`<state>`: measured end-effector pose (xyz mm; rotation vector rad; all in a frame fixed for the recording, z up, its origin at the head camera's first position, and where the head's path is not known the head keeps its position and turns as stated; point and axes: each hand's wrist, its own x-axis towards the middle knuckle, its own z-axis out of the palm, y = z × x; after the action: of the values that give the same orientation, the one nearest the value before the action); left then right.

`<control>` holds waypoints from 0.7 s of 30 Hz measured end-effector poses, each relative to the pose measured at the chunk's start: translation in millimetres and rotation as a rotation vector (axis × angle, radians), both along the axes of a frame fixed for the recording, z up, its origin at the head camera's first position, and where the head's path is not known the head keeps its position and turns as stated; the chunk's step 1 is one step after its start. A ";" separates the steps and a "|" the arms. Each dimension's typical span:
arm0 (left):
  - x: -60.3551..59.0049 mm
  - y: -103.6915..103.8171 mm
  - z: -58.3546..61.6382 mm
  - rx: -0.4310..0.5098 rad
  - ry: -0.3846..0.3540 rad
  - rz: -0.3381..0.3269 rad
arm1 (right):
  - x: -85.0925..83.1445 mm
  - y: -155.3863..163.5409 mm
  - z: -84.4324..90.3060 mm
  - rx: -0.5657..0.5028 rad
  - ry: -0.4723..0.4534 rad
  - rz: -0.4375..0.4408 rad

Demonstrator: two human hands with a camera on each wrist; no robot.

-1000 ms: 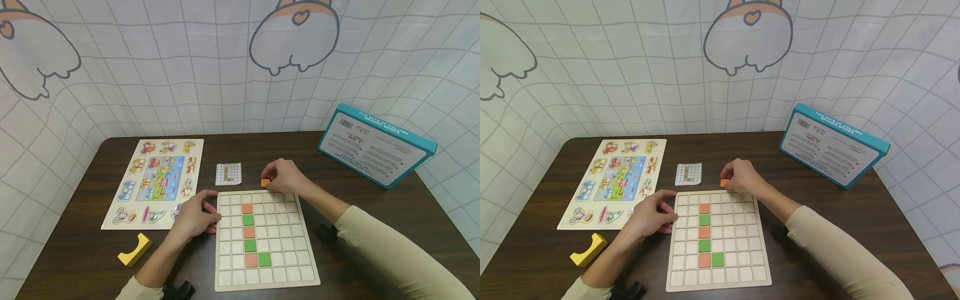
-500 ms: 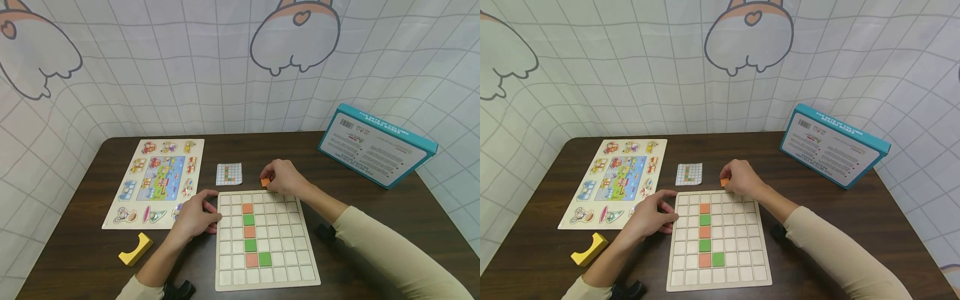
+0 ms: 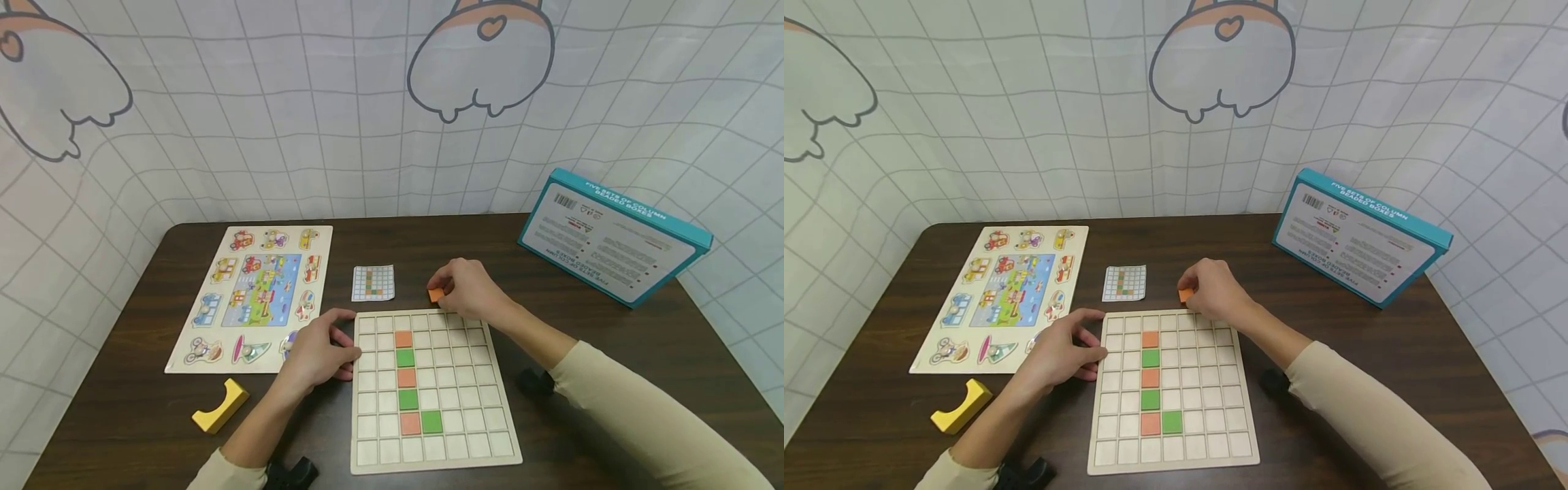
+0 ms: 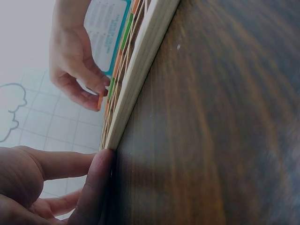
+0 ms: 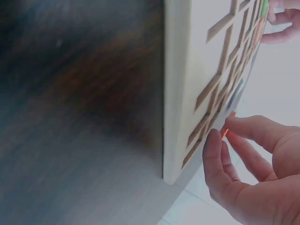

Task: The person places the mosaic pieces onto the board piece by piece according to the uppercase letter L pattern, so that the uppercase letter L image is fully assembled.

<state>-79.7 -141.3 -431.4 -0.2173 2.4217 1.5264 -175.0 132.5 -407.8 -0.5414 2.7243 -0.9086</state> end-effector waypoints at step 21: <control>1.4 -0.7 -0.2 0.008 0.023 -0.010 | 23.4 5.8 17.4 0.021 0.017 -0.017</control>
<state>-78.3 -142.0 -431.5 -0.1874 2.4301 1.5423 -151.6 138.2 -390.4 -0.5245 2.7544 -0.8830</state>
